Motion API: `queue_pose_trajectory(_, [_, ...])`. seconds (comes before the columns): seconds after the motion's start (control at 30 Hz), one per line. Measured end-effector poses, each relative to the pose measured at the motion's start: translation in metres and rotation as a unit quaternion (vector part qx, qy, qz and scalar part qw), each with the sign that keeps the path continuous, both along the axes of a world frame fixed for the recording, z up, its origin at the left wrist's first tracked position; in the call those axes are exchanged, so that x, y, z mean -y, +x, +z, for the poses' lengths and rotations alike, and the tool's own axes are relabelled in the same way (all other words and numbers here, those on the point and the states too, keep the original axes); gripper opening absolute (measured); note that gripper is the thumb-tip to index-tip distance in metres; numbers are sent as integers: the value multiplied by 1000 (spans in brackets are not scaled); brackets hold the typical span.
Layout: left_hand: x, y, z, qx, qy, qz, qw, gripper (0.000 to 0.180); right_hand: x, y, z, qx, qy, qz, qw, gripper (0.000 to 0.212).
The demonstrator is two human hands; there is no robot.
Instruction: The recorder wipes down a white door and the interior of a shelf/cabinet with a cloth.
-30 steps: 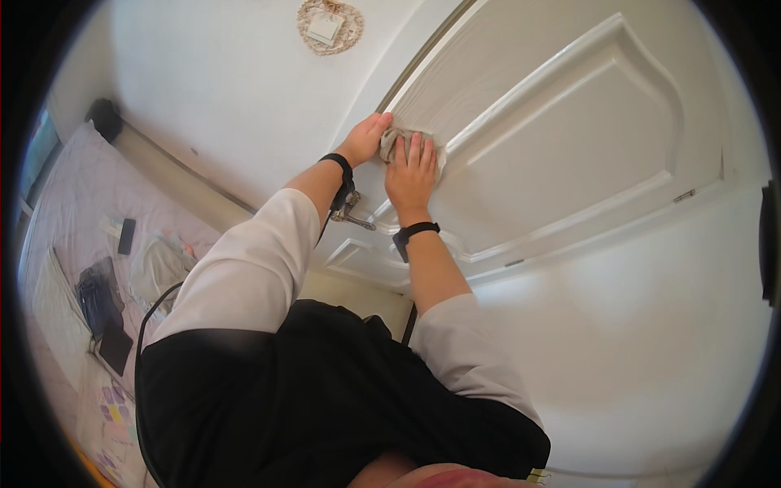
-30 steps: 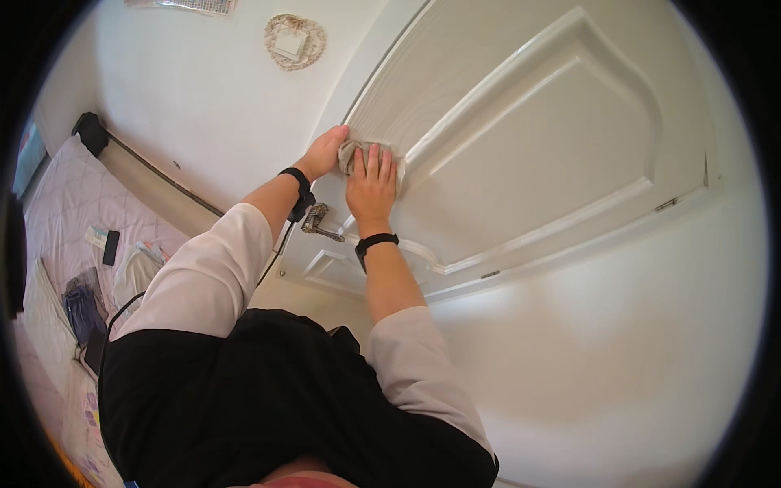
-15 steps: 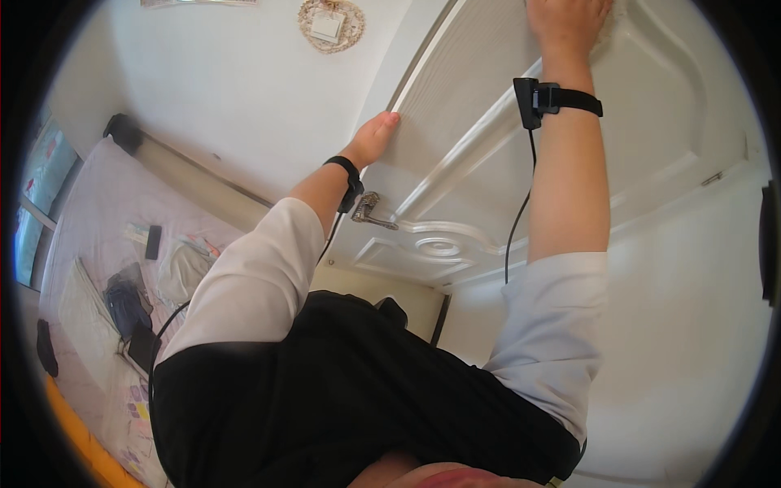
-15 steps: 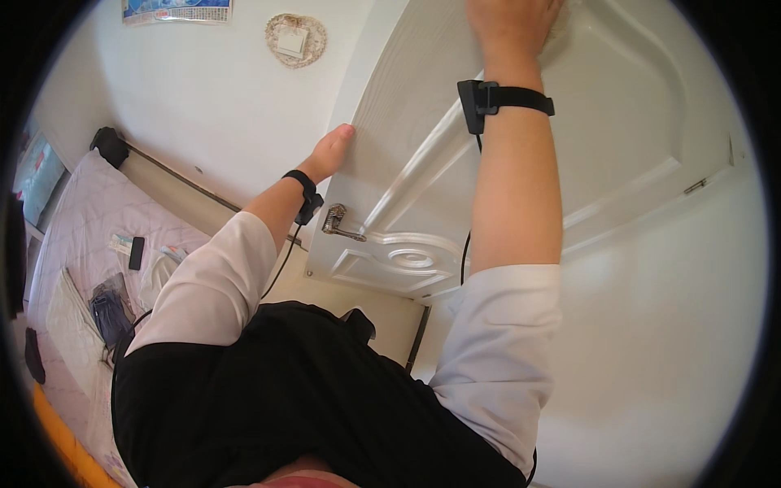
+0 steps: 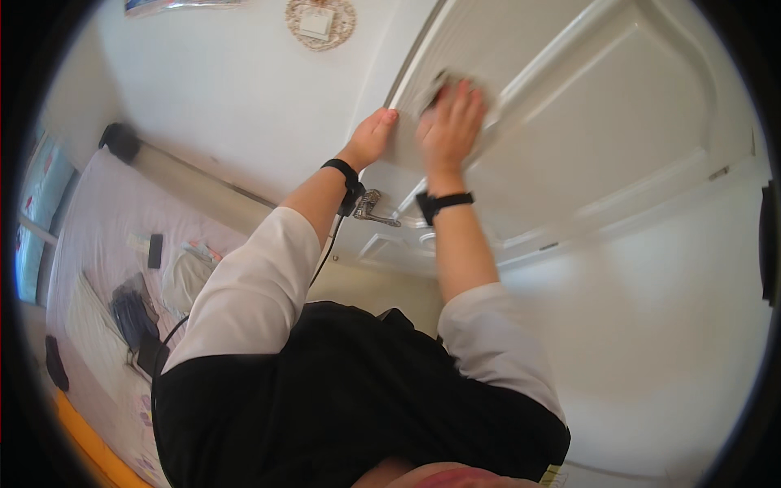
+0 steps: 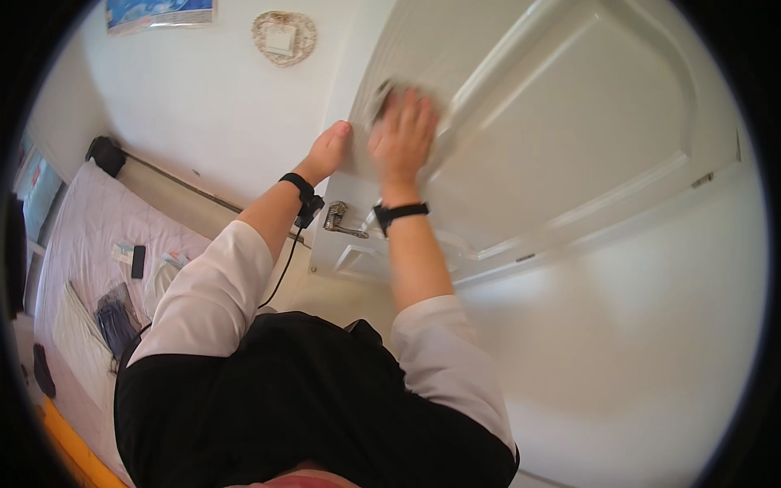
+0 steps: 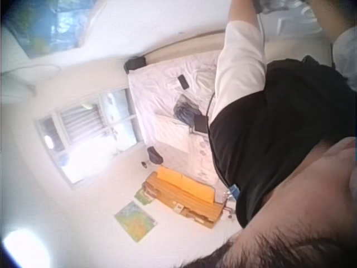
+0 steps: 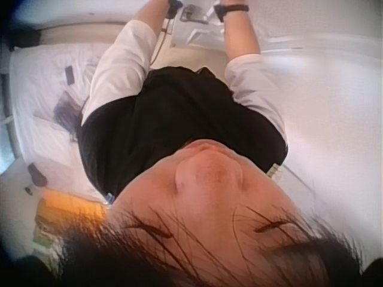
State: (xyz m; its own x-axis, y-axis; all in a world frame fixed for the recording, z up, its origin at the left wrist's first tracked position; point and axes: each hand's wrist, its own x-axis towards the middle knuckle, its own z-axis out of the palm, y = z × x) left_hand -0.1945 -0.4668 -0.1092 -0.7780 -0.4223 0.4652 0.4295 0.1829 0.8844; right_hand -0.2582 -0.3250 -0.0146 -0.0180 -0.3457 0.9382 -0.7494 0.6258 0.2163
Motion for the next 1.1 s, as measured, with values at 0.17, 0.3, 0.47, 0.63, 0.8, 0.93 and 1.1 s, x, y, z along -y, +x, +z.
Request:
queue_pose_trajectory(0.17, [-5,3,8,22,-97,96,990,58,-69,46,-150,411,-66,168,894,36])
queue_pose_trajectory(0.3, [1,-3,0,21,-154,127,980,70,-104,42,-133,421,-211,114,875,35])
queue_pose_trajectory(0.47, [9,-4,4,17,-152,101,983,75,-96,25,58,254,-454,168,837,26])
queue_pose_trajectory(0.63, [13,-8,6,4,-174,59,983,73,-75,-7,43,187,-188,25,964,30])
queue_pose_trajectory(0.8, [18,-17,9,-12,-181,33,983,70,-62,11,-96,256,-183,-83,946,34])
queue_pose_trajectory(0.93, [28,-26,10,-1,-172,2,985,68,-60,33,-151,415,-121,-111,895,33])
queue_pose_trajectory(1.1, [39,-40,19,10,-152,-10,988,66,-47,1,-69,392,-267,-81,877,36])
